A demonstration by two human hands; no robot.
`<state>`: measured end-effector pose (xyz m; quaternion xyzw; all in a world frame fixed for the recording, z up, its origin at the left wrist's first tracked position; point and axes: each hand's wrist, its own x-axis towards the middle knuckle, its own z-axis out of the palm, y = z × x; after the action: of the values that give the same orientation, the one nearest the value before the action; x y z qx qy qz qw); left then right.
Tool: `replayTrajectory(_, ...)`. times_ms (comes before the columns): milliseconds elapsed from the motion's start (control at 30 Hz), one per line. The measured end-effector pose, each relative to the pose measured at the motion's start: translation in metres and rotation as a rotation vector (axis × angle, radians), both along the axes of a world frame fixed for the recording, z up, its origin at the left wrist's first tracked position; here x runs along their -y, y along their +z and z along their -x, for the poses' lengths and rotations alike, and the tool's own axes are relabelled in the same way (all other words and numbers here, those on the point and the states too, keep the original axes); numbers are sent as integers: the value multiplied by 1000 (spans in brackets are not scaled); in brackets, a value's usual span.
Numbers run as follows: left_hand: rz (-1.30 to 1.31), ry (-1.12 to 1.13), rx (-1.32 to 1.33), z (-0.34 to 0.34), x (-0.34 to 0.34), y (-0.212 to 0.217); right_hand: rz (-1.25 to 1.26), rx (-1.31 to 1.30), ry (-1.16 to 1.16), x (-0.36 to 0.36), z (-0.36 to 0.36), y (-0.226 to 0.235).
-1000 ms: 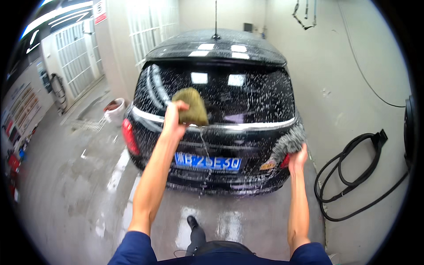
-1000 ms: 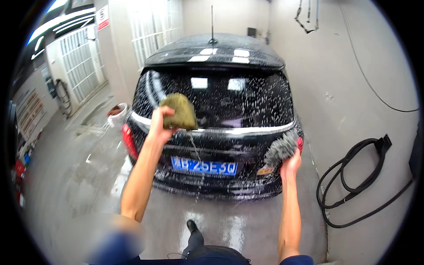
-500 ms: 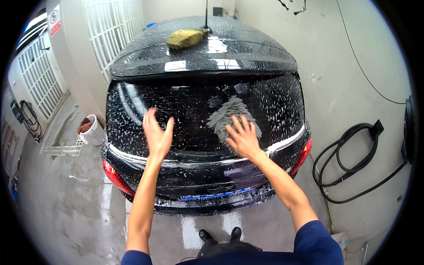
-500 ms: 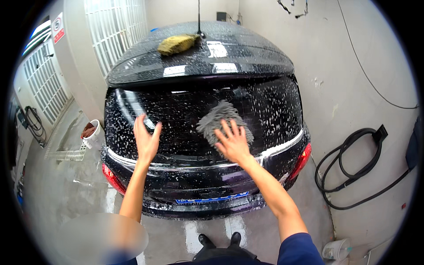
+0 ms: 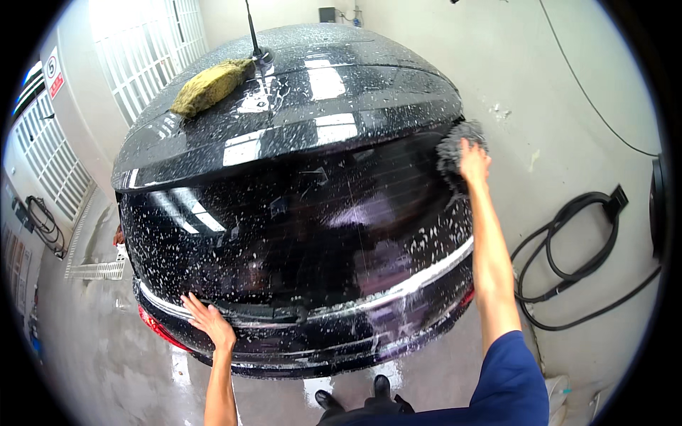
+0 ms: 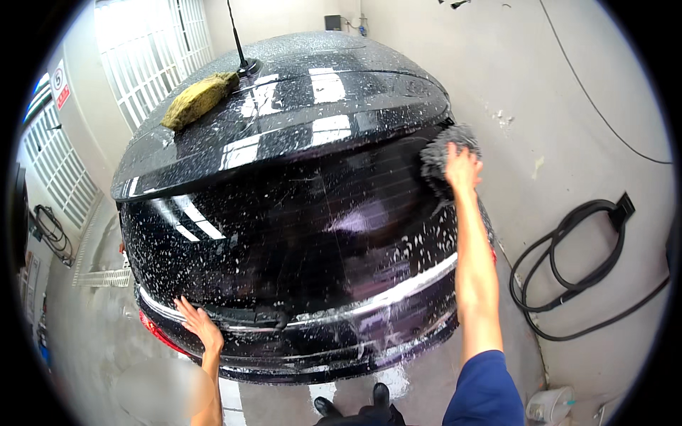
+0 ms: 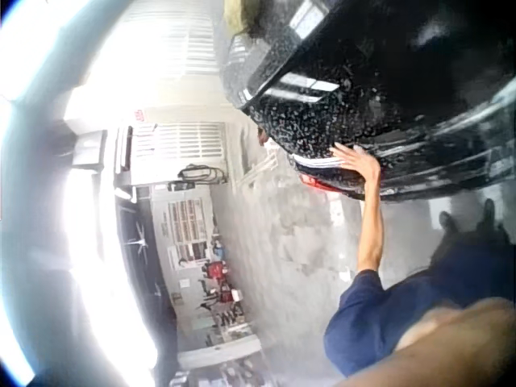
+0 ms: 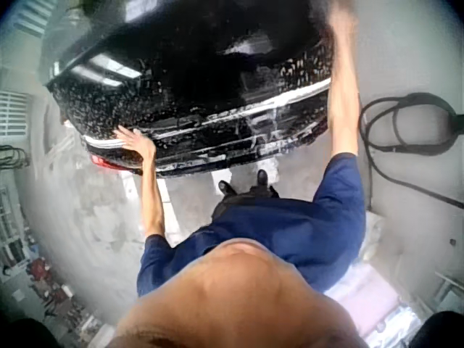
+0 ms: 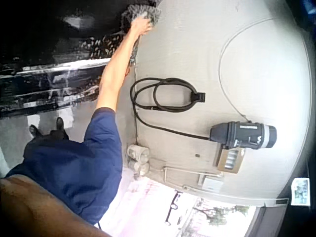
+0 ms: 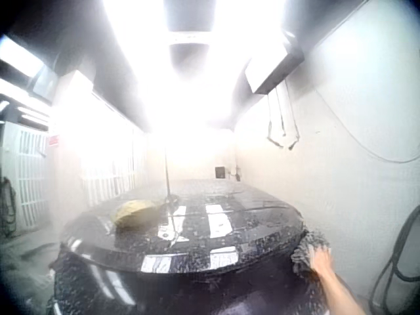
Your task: The person enters a car, interacts with the center console and touchscreen, then exits and drives the car out of the garage. After parking, the person washes the exterior of a black car using a soapy sponge, scrubbing the rear, roof, hood, and windshield.
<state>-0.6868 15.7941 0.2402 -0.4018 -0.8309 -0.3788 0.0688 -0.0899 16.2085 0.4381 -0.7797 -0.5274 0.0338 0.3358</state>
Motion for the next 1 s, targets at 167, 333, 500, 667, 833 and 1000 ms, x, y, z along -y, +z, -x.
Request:
replayTrajectory(167, -41, 111, -46, 12, 20, 7, -277, 36, 217, 13, 83, -8)
replayTrajectory(333, -15, 80, -132, 9, 13, 5, -521, 352, 394, 136, 264, 1)
replayTrajectory(500, 55, 69, -103, 7, 18, 17, -566, 541, 851, 252, 497, 7)
replayTrajectory(667, -317, -207, 164, 25, 58, 11, -828, 597, 1065, 296, 738, 10)
replayTrajectory(833, -457, -179, 311, 38, 134, -8, -648, 878, 930, 321, 850, -26)
replayTrajectory(1000, -504, 23, 368, 52, 180, -15, -424, 798, 1498, 418, 866, -170)
